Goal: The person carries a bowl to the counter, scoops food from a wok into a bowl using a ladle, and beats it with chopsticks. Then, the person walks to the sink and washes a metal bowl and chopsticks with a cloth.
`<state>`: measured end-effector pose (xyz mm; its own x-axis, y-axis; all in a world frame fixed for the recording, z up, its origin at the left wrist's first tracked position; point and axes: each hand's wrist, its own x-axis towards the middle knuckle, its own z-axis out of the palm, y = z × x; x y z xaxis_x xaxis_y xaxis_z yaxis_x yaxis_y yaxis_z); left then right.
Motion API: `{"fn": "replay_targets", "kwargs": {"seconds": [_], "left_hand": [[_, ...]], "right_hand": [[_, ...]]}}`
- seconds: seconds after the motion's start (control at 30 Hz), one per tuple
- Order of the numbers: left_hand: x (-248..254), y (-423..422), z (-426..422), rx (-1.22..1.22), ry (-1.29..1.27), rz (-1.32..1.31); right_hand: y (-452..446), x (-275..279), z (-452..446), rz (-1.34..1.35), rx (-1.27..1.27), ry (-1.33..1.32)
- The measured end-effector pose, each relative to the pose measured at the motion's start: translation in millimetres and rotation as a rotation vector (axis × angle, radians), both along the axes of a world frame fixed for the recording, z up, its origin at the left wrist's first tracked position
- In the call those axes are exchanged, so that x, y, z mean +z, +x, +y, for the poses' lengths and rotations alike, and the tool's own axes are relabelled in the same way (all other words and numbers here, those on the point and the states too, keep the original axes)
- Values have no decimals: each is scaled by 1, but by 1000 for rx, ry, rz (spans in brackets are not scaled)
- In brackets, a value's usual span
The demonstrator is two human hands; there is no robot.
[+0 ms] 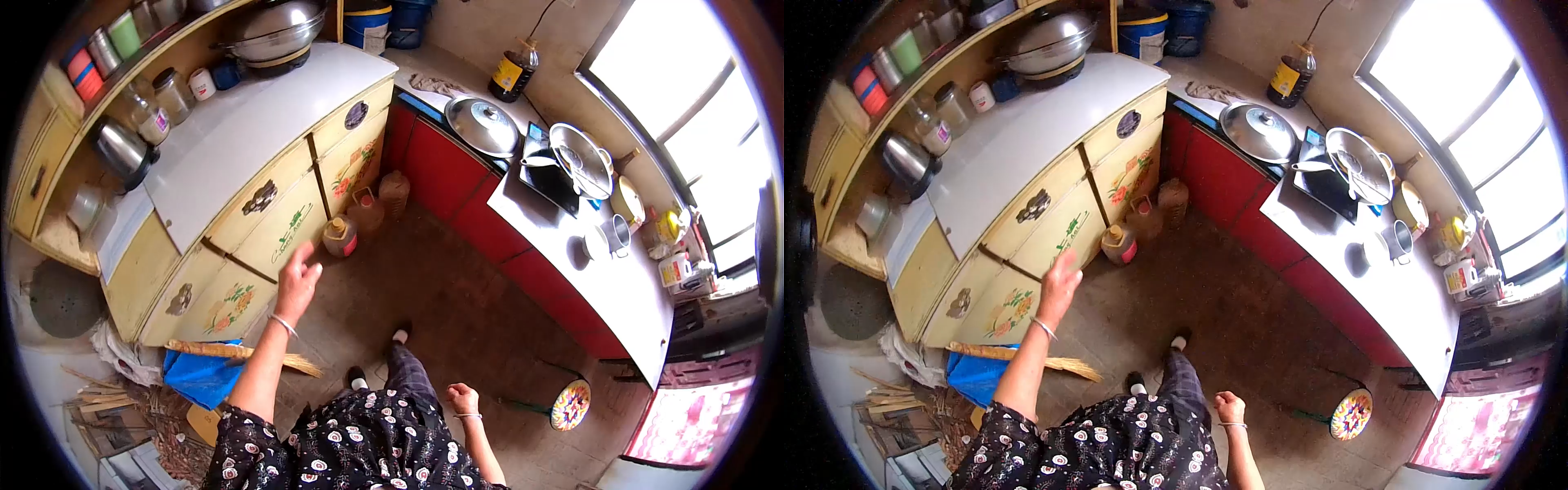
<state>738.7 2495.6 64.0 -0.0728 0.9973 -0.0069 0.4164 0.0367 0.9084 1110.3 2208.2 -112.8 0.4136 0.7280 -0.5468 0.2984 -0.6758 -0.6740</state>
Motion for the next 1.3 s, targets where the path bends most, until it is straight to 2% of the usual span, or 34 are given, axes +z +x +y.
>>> {"fn": "replay_targets", "kwargs": {"seconds": [0.07, 0.13, 0.2, 0.27, 0.33, 0.4, 0.47, 0.5, 0.6, 0.67, 0.73, 0.8, 0.87, 0.93, 1.07, 1.2, 1.3], "left_hand": [[-15, -4, 60, 5, 248, 215], [-7, -1, 116, -6, 305, 370], [-1, 2, 180, -15, 333, 552], [2, 5, 249, -43, 275, 626], [7, 10, 316, -53, 173, 784], [-1, 13, 373, -93, 147, 842], [1, 25, 408, -98, 135, 987], [6, 30, 422, -99, 130, 1060], [6, 31, 436, -105, 171, 1086], [9, 34, 439, -115, 170, 1105], [15, 39, 440, -117, 138, 1129], [15, 42, 443, -122, 113, 1122], [17, 43, 447, -127, 86, 1124], [22, 45, 449, -136, 53, 1127], [23, 46, 453, -143, 19, 1122], [22, 45, 456, -144, 17, 1132], [21, 44, 456, -158, 15, 1112]], "right_hand": [[11, -23, 33, 12, -8, -23], [21, -36, 70, -9, 22, -39], [20, -27, 126, -63, 91, -43], [23, -42, 186, 100, 49, 9], [21, -29, 259, -26, 185, 62], [13, 10, 342, -51, 245, 234], [15, 17, 421, -62, 312, 437], [17, 23, 464, -10, 281, 455], [20, 40, 588, 42, 196, 652], [27, 37, 669, 86, 173, 676], [36, 40, 750, -201, 360, 934], [42, 45, 819, -319, 448, 952], [43, 44, 877, -535, 489, 900], [45, 46, 921, -524, 552, 803], [44, 30, 988, -724, 661, 636], [37, 17, 1014, -717, 689, 410], [23, -1, 1007, -892, 635, 404]]}}
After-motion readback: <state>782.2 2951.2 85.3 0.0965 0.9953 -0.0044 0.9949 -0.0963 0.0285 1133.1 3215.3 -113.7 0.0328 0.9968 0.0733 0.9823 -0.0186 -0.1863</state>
